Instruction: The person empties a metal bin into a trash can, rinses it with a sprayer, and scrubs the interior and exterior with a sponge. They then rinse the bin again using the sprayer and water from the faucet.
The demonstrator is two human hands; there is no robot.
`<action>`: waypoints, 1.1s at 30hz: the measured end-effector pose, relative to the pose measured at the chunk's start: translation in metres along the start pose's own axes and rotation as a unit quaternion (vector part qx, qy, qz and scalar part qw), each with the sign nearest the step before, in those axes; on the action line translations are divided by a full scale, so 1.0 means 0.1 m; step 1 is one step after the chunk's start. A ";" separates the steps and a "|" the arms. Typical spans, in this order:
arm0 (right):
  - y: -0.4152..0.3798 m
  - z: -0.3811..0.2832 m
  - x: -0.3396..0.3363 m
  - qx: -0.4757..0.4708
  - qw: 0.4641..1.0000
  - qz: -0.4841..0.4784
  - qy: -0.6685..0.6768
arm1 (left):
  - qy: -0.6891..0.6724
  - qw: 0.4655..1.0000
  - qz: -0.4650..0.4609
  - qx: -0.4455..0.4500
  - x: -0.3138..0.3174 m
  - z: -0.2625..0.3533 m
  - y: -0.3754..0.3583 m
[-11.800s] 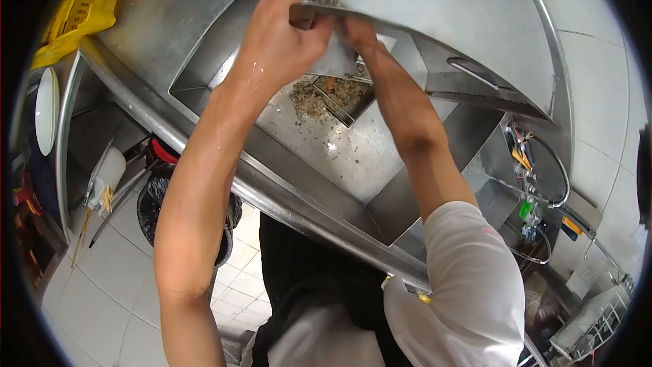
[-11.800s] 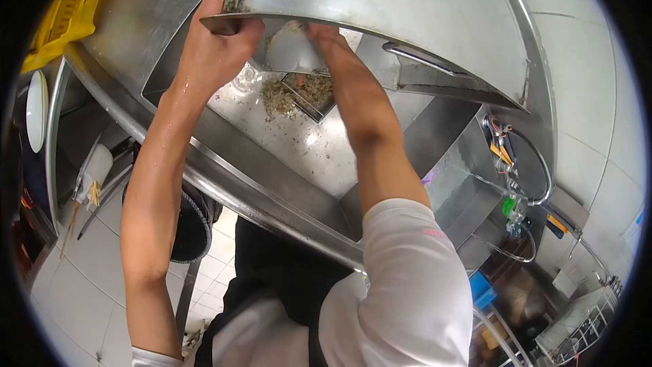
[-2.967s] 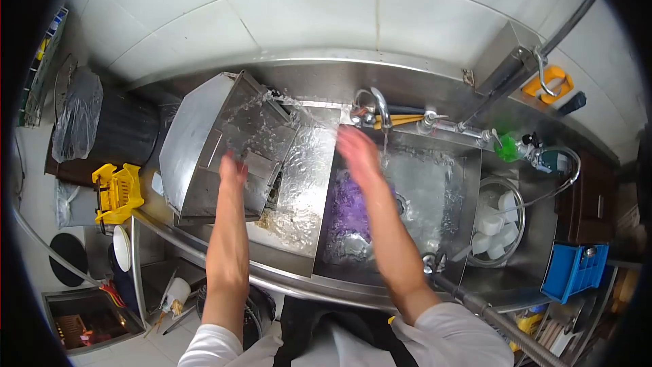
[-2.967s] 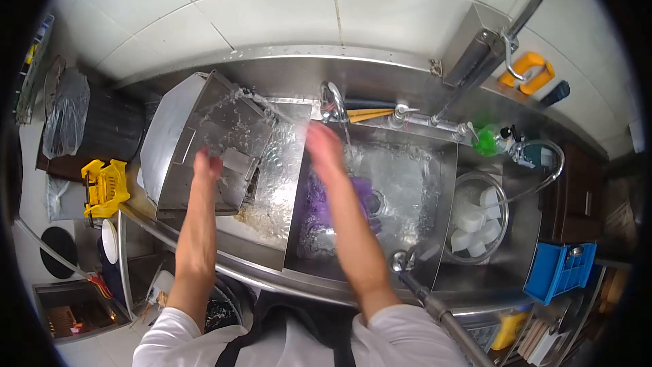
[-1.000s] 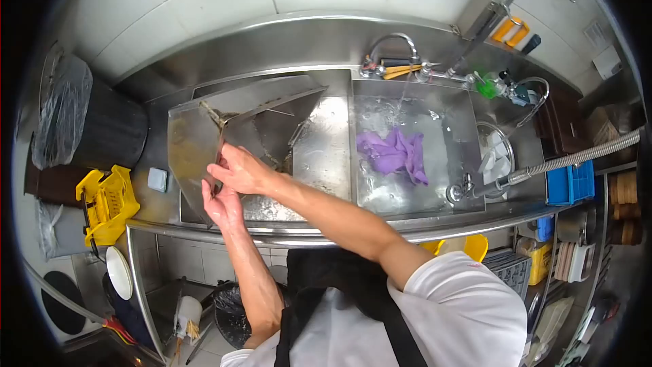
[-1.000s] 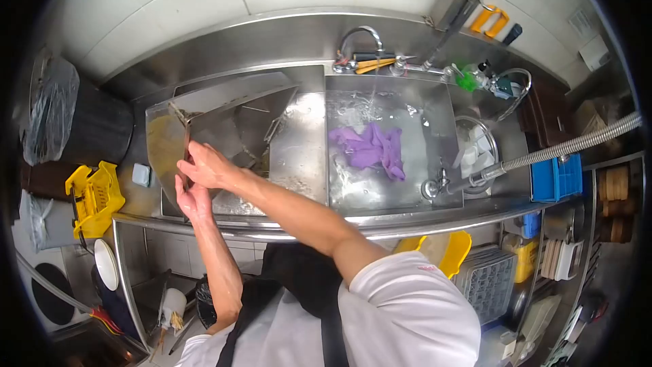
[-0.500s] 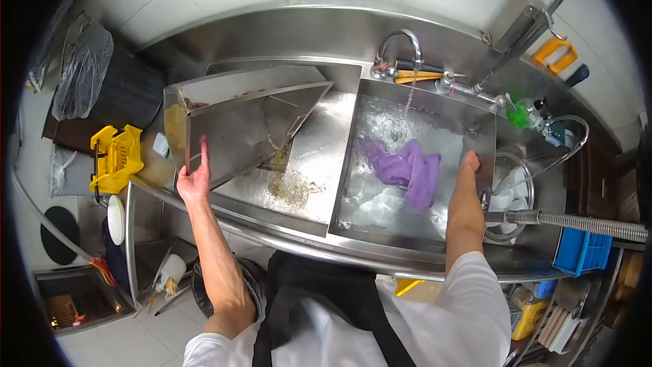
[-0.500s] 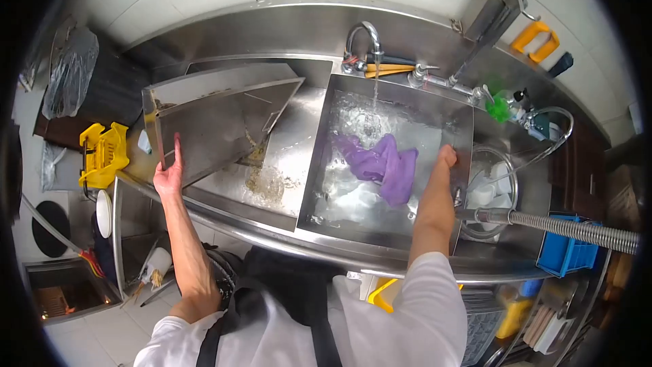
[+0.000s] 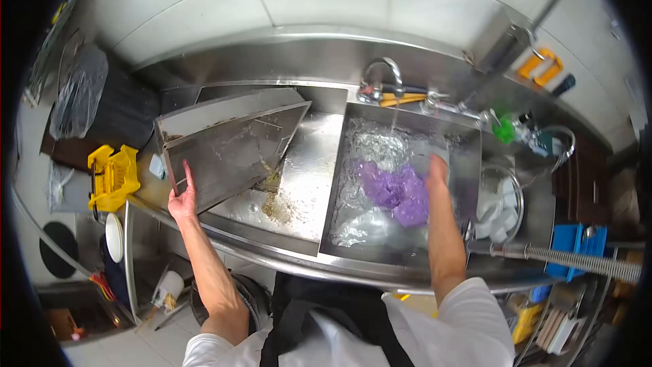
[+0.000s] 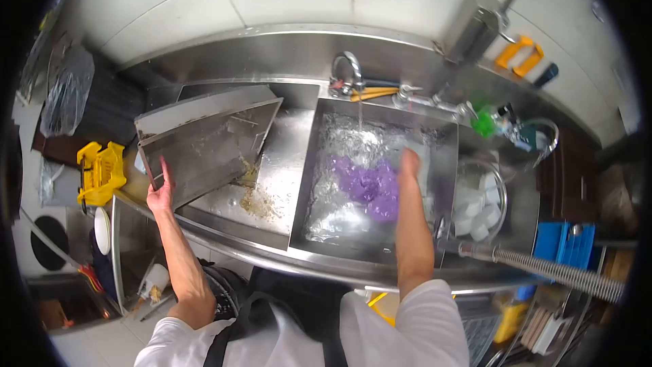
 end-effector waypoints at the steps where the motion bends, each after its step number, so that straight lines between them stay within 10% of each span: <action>1: 0.18 0.07 -0.49 0.004 0.984 0.133 -0.121 | 0.017 1.000 -0.012 -0.013 0.02 0.03 -0.03; 4: 0.52 0.05 -0.85 -0.107 0.862 0.263 -0.421 | 0.008 1.000 0.001 0.004 0.02 -0.03 -0.07; 5: 0.55 0.48 -0.59 0.095 0.973 0.091 -0.190 | 0.011 1.000 0.006 0.003 0.03 -0.03 -0.09; 7: -0.14 0.61 0.35 0.354 0.917 -0.143 0.117 | 0.010 1.000 0.008 0.008 0.05 -0.07 -0.08; 8: -0.40 0.58 0.91 0.358 0.849 -0.294 0.256 | 0.012 1.000 0.005 0.005 0.05 -0.07 -0.06; 15: -1.72 -0.33 2.74 0.313 0.840 -0.349 0.273 | 0.003 0.999 0.030 0.020 0.02 -0.09 -0.09; 19: -0.49 0.13 0.90 0.033 0.998 -0.048 -0.033 | 0.025 1.000 0.007 0.016 0.02 -0.04 -0.07; 21: 0.09 0.47 -0.15 -0.049 0.971 0.179 -0.149 | 0.038 0.999 0.002 0.029 0.03 -0.02 -0.08; 24: 0.13 0.57 -0.19 0.016 0.931 0.209 -0.299 | 0.037 0.999 -0.012 0.011 0.03 -0.07 -0.10; 25: 0.27 0.99 0.02 0.150 0.984 0.064 -0.073 | 0.042 0.999 -0.016 0.011 0.05 -0.05 -0.09; 27: 0.04 1.25 0.81 0.322 0.894 -0.209 0.231 | 0.053 0.998 -0.002 0.029 0.03 0.00 -0.06; 33: -1.92 -0.11 2.96 0.404 0.786 -0.301 0.358 | 0.042 0.999 -0.017 -0.001 0.02 -0.04 -0.08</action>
Point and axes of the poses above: each hand's wrist, its own y-axis towards the middle knuckle, its own x-axis out of the palm, z = x × y, the point moved 8 cm from there along y, towards the middle knuckle, and after that the axes turned 10 degrees about y, right-handed, at the moved point
